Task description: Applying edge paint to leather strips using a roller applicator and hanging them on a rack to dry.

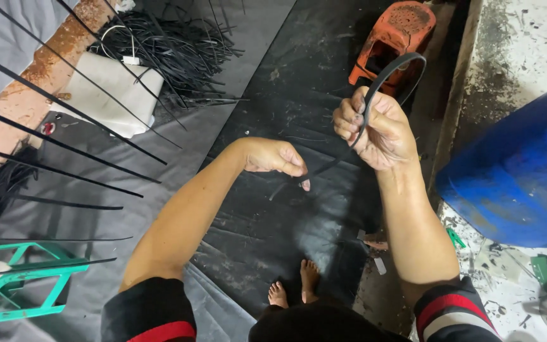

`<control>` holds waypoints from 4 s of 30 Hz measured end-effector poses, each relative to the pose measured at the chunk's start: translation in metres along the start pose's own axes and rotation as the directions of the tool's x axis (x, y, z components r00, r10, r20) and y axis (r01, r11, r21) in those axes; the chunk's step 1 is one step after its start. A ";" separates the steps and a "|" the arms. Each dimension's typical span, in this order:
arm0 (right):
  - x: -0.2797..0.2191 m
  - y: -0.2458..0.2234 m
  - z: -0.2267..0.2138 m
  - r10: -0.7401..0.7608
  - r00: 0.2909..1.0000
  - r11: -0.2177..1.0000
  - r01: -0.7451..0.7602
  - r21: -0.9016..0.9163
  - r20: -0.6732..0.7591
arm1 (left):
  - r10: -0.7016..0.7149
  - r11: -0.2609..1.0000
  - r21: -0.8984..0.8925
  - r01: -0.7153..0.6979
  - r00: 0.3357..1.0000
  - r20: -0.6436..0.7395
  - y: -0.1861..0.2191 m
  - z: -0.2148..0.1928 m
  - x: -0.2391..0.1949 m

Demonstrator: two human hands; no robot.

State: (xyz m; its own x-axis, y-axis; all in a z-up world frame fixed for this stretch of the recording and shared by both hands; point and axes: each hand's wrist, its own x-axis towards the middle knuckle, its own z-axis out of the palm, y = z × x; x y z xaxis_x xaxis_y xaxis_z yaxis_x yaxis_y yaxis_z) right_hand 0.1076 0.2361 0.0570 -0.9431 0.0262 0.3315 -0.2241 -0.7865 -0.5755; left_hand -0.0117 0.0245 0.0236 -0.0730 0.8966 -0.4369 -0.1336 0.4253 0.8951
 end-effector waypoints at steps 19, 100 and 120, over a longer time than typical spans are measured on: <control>0.017 -0.046 -0.039 -0.228 0.960 0.972 0.216 -0.086 -0.161 | 0.426 0.864 -0.236 -0.445 0.896 -0.128 -0.007 0.036 0.025; -0.530 -0.066 -0.364 -0.627 0.090 -0.196 -0.980 0.045 -0.774 | 0.587 0.809 0.168 -0.563 0.764 -0.267 0.041 0.095 0.091; -0.332 -0.166 -0.008 -0.322 0.608 -0.036 -0.774 -0.632 -0.726 | 0.635 0.772 0.195 -0.605 0.734 -0.241 0.059 0.076 0.103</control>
State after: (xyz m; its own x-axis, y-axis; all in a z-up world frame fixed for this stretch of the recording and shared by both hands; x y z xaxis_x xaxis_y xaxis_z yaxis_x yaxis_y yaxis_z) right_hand 0.4557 0.3625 0.0365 -0.6792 0.7173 -0.1555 0.5824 0.3979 -0.7089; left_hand 0.0484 0.1513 0.0377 -0.3762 0.8983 0.2268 0.1337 -0.1896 0.9727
